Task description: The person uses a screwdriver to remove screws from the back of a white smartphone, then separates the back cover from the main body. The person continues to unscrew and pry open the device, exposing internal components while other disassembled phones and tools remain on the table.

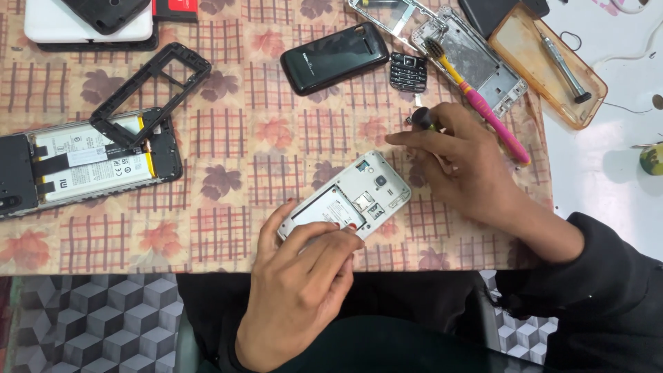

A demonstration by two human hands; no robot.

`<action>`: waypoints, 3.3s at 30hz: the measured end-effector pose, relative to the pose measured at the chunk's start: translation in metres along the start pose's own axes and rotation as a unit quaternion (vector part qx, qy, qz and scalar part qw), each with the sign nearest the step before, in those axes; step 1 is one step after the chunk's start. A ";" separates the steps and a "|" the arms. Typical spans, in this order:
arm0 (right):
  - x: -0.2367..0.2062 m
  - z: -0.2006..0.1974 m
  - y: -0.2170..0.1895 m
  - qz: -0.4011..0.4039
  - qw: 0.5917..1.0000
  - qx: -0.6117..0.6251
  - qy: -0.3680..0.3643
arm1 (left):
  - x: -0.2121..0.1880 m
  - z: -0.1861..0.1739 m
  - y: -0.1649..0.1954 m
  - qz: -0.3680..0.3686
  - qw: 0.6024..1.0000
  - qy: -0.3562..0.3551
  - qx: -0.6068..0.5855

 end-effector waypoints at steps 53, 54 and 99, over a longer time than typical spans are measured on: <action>-0.019 0.001 -0.037 -0.360 0.933 0.009 -0.028 | 0.011 0.012 -0.020 0.069 0.996 -0.050 0.019; -0.021 -0.001 -0.035 -0.367 0.929 0.037 -0.001 | 0.011 0.012 -0.021 0.073 0.996 -0.046 0.021; -0.155 0.170 -0.089 -0.025 0.915 -0.036 0.400 | 0.006 0.009 -0.030 0.060 0.997 -0.025 0.033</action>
Point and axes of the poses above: each hand's wrist, its own x-axis towards the middle knuckle, its own z-axis out of the palm, y = z × x, the point moved 5 cm from there along x, towards the middle knuckle, and after that the axes turned 8 degrees about -y, right-handed, at the moved point
